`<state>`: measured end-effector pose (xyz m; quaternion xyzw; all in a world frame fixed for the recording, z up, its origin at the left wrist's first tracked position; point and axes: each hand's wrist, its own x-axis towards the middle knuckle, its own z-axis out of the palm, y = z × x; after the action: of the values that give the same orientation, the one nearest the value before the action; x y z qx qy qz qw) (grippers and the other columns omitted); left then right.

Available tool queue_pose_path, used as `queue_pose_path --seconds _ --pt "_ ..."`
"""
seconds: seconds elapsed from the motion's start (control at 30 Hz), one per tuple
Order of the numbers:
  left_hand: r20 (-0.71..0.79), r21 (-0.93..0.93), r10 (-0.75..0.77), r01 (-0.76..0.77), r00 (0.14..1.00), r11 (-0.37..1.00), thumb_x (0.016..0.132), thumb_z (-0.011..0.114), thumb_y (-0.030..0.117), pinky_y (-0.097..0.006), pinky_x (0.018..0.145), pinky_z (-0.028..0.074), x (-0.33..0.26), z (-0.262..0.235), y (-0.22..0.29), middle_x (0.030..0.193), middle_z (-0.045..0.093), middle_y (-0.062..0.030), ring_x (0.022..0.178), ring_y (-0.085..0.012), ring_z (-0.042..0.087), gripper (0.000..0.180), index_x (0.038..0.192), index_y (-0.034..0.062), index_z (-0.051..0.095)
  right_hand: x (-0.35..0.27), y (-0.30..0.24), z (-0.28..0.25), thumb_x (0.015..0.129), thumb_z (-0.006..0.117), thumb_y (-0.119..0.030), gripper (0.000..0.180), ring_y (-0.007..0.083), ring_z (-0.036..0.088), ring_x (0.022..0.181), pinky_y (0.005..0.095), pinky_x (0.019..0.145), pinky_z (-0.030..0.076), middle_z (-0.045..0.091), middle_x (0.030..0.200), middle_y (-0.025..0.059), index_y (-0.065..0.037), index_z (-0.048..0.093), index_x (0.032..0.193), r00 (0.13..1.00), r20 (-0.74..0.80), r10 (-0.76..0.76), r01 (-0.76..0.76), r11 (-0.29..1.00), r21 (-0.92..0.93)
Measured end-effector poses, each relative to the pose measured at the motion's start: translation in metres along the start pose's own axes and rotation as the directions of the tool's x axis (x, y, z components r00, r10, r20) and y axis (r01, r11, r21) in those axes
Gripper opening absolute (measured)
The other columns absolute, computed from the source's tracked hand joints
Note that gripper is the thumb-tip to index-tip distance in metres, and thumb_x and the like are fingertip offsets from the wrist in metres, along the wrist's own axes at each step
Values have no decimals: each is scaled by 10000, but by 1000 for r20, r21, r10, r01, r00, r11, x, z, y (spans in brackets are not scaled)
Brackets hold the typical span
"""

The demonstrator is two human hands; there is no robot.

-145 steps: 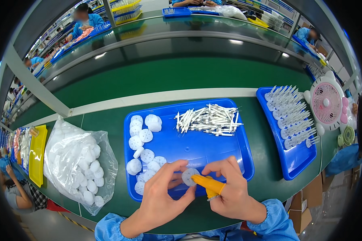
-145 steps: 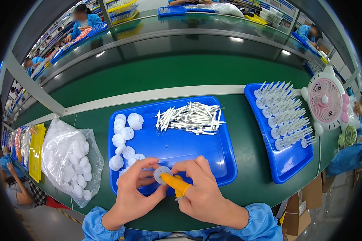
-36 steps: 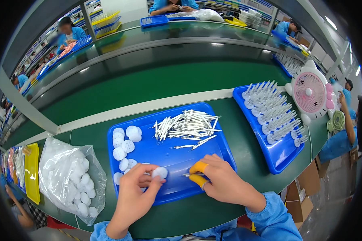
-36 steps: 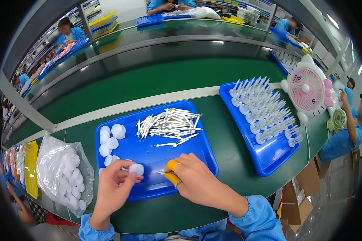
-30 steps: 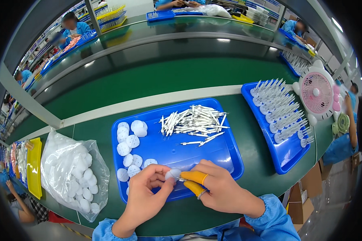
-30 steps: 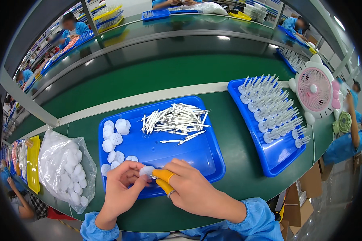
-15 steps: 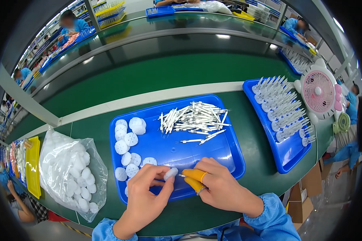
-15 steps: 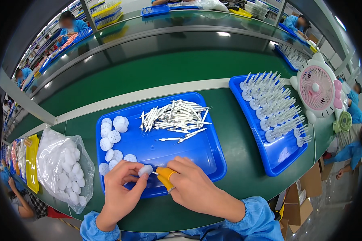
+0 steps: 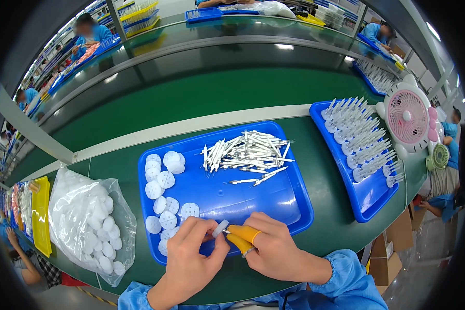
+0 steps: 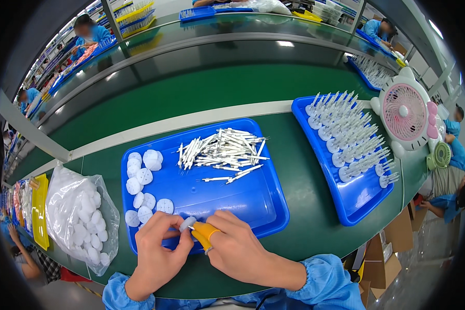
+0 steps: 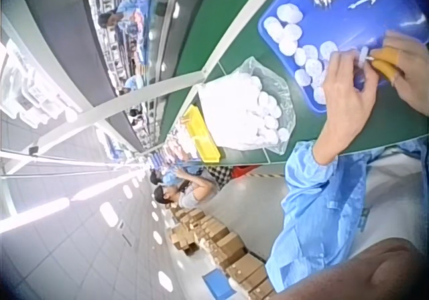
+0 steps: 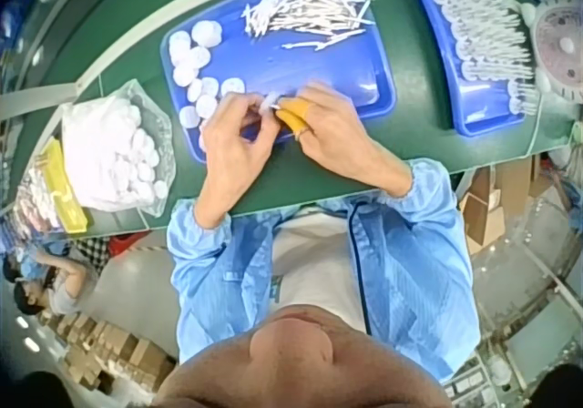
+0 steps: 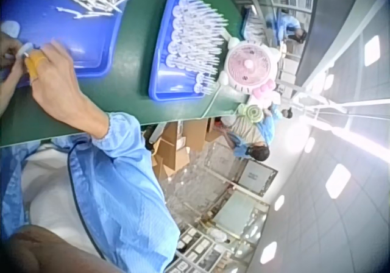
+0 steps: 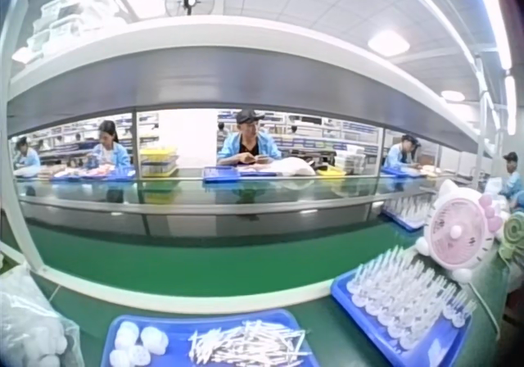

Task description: The person inserts white plastic rods into white circular bases using a yellow tool. They pick up a base, insert a rod, and place the assembled unit into a blue tray. The process is repeated continuously throughout the clip.

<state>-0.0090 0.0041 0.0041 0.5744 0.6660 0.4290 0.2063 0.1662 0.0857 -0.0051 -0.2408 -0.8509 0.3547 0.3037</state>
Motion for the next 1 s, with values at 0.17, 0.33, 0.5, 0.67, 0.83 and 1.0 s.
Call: queue_pose_path --seconds 0.17,0.33,0.5,0.67,0.83,1.0 --pt "11 25 -2 1 1000 1000 869 754 -33 -371 665 616 -6 5 2 918 670 -154 745 -312 744 164 1019 -28 687 -1 -2 11 695 710 95 290 326 625 761 423 624 511 646 842 146 65 749 981 998 -59 22 -21 1000 6" --pt "-17 -6 -50 49 999 999 892 739 -40 -370 716 641 -1 5 -5 999 671 -162 812 -321 747 158 1040 -46 683 19 8 -10 727 700 67 277 363 635 895 454 772 526 677 926 187 56 752 999 990 80 120 -117 992 -42" --pt "10 -58 -131 132 991 990 923 742 -23 -357 775 665 6 -6 -5 1044 673 -149 874 -272 752 133 1045 -59 703 28 51 -42 755 717 53 212 354 594 981 456 866 503 648 1012 172 62 767 961 995 -84 44 -80 867 -492" --pt "57 -138 -197 204 979 969 943 736 -22 -328 756 659 7 -8 -2 1028 688 -138 869 -238 748 126 1065 -49 718 31 54 -52 773 727 35 176 330 562 1037 429 874 466 616 1078 168 54 756 945 996 52 72 -32 835 -549" --pt "101 -202 -191 209 976 957 948 730 -28 -311 748 655 6 -7 -4 1020 683 -120 885 -202 741 135 1081 -50 720 23 23 -47 766 780 46 279 353 591 1005 440 845 489 643 1070 147 -1 737 1037 977 191 94 -43 966 -256" --pt "82 -192 -153 166 985 967 937 728 -29 -327 751 660 6 -4 -6 1020 670 -131 886 -227 736 148 1085 -39 719 14 2 -35 736 741 38 506 345 576 1007 444 862 464 593 1045 139 29 688 1239 954 299 -8 6 1000 5"
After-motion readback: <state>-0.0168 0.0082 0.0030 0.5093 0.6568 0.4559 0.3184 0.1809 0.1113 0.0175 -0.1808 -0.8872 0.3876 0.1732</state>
